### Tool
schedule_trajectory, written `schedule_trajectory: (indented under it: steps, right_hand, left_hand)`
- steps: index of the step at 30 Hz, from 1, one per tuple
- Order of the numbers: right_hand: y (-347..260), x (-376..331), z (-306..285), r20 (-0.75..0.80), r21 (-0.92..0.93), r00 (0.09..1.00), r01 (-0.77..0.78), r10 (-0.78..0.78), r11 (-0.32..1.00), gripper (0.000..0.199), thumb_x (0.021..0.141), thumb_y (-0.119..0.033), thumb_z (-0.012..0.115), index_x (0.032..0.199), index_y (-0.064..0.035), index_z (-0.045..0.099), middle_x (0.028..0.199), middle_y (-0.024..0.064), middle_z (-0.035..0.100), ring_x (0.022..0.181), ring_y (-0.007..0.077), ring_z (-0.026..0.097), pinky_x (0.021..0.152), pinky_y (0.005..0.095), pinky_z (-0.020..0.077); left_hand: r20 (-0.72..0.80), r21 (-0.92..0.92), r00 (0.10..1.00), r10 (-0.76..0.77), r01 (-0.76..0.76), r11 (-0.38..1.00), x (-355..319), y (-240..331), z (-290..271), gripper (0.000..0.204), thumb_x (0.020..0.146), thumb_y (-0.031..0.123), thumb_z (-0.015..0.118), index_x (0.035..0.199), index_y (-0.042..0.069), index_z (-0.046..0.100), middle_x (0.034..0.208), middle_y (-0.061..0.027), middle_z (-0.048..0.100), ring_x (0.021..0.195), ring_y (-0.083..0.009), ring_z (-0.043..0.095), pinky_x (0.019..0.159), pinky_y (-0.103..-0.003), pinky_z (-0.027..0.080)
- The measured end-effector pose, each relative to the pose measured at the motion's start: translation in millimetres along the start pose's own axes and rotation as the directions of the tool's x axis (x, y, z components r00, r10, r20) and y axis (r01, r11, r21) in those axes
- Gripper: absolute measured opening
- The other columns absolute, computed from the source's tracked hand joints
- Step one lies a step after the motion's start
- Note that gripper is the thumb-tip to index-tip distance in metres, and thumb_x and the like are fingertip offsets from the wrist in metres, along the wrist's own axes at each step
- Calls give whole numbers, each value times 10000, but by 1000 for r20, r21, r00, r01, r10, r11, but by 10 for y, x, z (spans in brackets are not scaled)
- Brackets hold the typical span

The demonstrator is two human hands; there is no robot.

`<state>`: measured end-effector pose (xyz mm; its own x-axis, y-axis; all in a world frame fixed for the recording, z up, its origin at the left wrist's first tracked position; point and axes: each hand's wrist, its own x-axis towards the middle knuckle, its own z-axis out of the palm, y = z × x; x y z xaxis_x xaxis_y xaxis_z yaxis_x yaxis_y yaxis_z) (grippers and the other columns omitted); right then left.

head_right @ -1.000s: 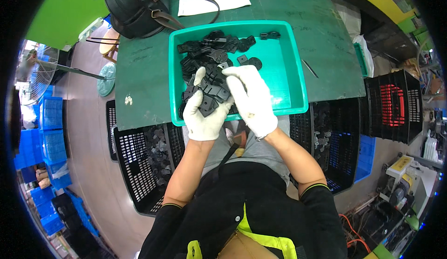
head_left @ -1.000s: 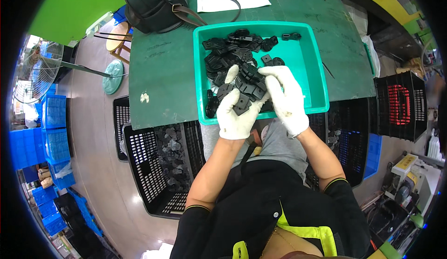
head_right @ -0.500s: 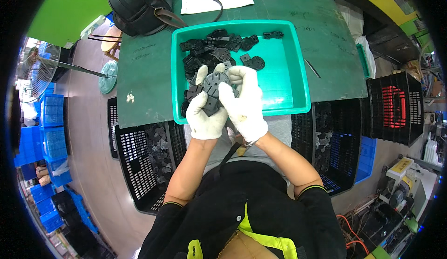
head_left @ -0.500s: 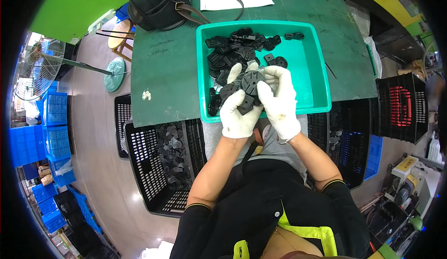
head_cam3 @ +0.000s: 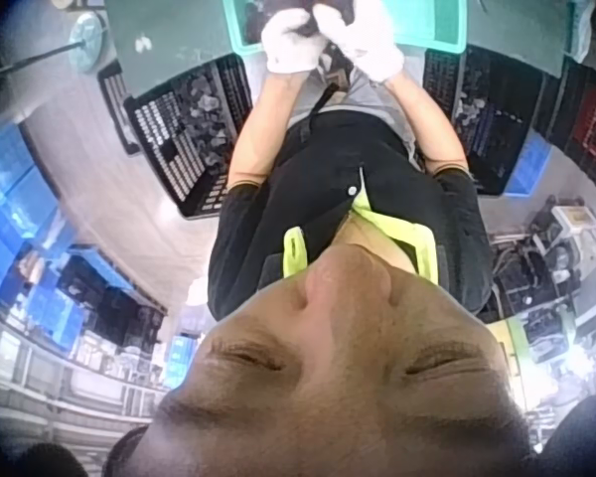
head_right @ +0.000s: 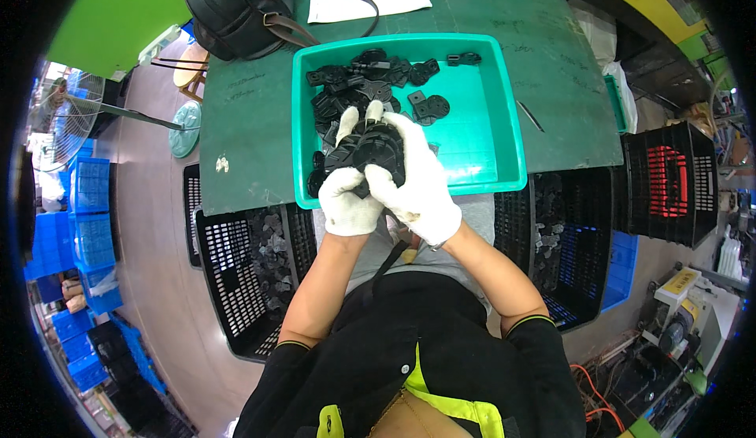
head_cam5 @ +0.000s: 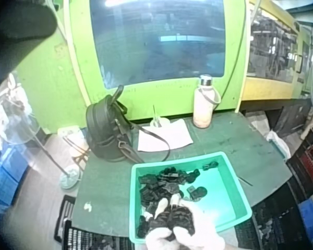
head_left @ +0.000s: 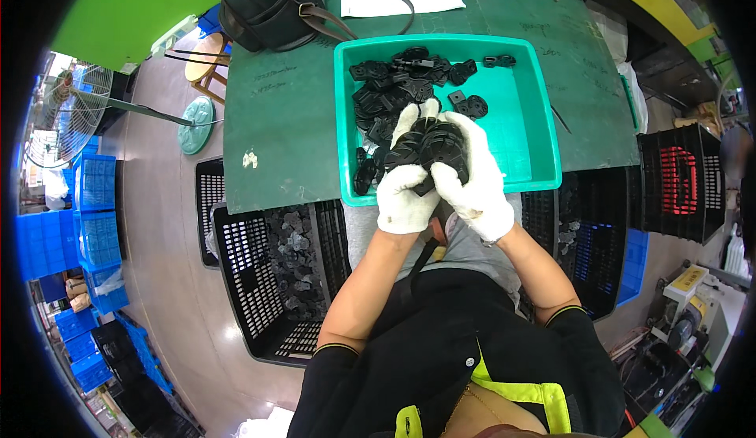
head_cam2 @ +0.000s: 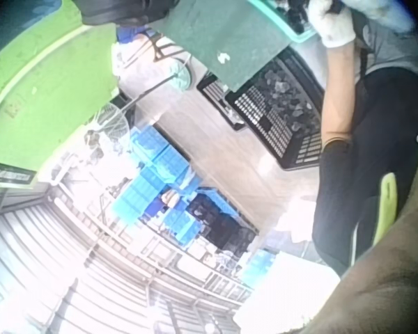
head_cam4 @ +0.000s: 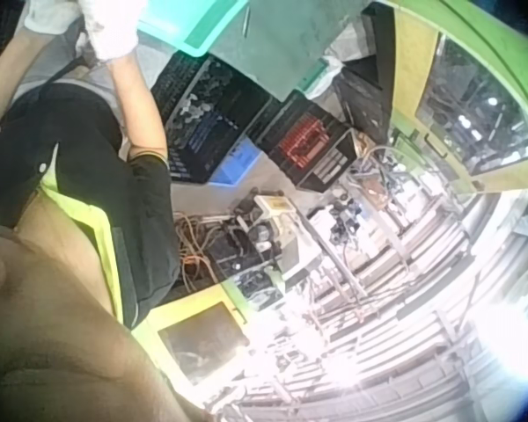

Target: The person sorts and groups small black plastic components by hand, taking them from a green bin at an industrial workstation and placing them into a black crate.

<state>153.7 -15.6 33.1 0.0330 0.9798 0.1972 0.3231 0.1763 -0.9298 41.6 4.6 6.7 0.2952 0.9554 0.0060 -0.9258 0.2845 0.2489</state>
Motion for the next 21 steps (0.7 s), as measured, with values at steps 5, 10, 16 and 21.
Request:
schedule_trajectory:
  steps: [5, 10, 16, 21]
  right_hand:
    - [-11, 23, -22, -21, -76, 999, 39, -41, 996, 654, 760, -110, 650, 1344, 6, 379, 1232, 176, 521, 1125, 251, 539, 971, 345, 426]
    - [-14, 12, 6, -112, -203, 964, 215, -240, 955, 667, 733, -106, 690, 1317, 26, 398, 1196, 184, 507, 1081, 278, 544, 927, 359, 454]
    - [136, 89, -34, -129, -435, 921, 281, -368, 856, 714, 696, -224, 761, 1283, 36, 450, 1200, 227, 520, 1123, 385, 508, 951, 431, 436]
    - [152, 108, -59, -95, -497, 915, 298, -392, 815, 723, 665, -163, 771, 1280, 36, 445, 1186, 216, 532, 1083, 368, 532, 926, 413, 453]
  left_hand:
    - [9, 64, 1000, 22, -22, 998, 16, -27, -32, 802, 660, 29, 542, 1432, 88, 333, 1456, -186, 361, 1326, -317, 379, 1124, -431, 304]
    - [-58, 73, 998, 25, -21, 997, 0, -25, 3, 776, 669, 19, 532, 1421, 92, 355, 1427, -188, 398, 1310, -324, 396, 1118, -443, 311]
    - [-98, 15, 993, -58, 60, 998, -7, 3, -51, 759, 669, 29, 522, 1411, 103, 381, 1385, -169, 451, 1265, -329, 445, 1105, -464, 323]
    - [-86, 10, 994, -68, 69, 998, 2, -4, -20, 750, 659, 35, 495, 1400, 100, 401, 1395, -164, 445, 1289, -328, 423, 1124, -468, 289]
